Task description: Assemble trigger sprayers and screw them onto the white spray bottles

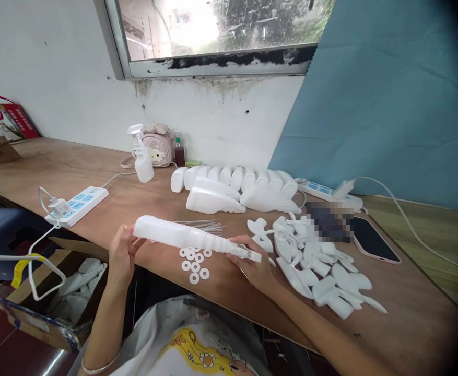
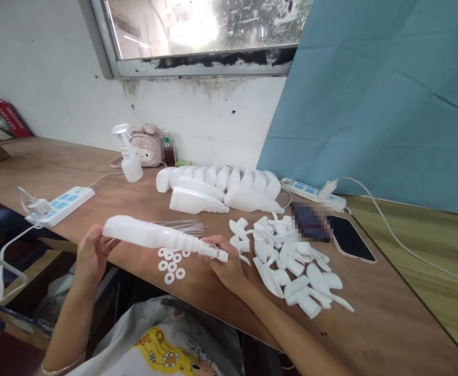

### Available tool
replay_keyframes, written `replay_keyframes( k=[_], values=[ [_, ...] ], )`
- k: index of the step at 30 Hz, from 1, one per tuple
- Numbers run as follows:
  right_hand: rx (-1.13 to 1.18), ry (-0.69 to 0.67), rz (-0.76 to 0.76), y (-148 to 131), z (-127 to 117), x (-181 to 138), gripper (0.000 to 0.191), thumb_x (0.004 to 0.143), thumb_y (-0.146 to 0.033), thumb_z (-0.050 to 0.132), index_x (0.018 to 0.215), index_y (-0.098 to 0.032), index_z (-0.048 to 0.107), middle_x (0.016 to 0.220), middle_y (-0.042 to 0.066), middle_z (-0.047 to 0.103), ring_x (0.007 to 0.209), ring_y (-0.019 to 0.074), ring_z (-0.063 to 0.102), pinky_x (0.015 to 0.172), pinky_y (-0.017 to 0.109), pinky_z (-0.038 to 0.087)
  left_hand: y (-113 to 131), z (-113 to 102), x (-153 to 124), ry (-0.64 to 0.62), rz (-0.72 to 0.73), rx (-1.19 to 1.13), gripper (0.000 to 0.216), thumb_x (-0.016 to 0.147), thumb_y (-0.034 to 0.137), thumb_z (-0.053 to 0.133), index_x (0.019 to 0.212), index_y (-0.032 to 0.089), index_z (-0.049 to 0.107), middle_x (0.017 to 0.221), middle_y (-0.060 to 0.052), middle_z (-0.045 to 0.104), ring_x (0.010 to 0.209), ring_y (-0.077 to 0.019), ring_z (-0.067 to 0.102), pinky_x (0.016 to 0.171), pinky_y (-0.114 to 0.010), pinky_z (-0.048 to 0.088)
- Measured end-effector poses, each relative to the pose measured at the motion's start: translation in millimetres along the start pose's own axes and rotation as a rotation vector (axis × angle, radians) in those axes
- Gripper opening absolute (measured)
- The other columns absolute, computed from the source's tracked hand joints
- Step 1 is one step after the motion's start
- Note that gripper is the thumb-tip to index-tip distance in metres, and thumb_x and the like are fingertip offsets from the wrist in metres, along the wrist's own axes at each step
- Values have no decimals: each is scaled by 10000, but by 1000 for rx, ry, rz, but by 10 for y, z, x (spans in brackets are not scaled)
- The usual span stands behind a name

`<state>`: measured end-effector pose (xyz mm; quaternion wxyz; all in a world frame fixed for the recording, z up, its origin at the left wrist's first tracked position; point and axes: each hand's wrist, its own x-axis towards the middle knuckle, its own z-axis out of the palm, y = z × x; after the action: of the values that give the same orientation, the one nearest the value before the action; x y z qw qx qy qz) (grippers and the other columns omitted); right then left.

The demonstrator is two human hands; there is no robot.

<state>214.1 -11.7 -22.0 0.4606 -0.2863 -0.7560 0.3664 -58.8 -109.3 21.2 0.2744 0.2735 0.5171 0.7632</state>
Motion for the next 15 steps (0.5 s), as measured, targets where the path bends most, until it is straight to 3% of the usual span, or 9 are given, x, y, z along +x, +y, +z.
replay_keyframes(
  k=[4, 7, 11, 15],
  values=[
    [-87, -51, -362, -10, 14, -46, 223, 801, -235, 594, 1022, -226, 562, 1015, 72, 581, 962, 213, 550, 835, 390, 466, -29, 29, -21, 129, 12, 102, 393, 594, 435, 680, 751, 164, 442, 666, 29, 491, 532, -78, 474, 458, -153, 379],
    [-158, -67, -550, -9, 8, -58, 225, 788, -282, 622, 1006, -236, 590, 1035, 78, 584, 1013, 243, 532, 896, 471, 426, -76, 43, -32, 130, 23, 172, 426, 567, 395, 714, 831, 167, 472, 726, 22, 508, 554, -73, 474, 465, -145, 357],
    [-179, -54, -531, -9, -16, -52, 237, 762, -321, 651, 979, -236, 608, 1022, 77, 598, 1000, 251, 545, 897, 476, 426, -97, 49, -36, 117, 36, 195, 431, 574, 398, 710, 857, 158, 492, 786, -5, 543, 617, -95, 510, 522, -164, 394],
    [-121, -58, -405, -28, -17, -62, 309, 737, -251, 667, 1032, -223, 579, 971, 65, 615, 870, 211, 597, 753, 338, 504, -43, 49, -37, 87, 125, 172, 419, 585, 343, 722, 902, 159, 518, 885, -39, 585, 766, -141, 569, 631, -192, 444]
  ],
)
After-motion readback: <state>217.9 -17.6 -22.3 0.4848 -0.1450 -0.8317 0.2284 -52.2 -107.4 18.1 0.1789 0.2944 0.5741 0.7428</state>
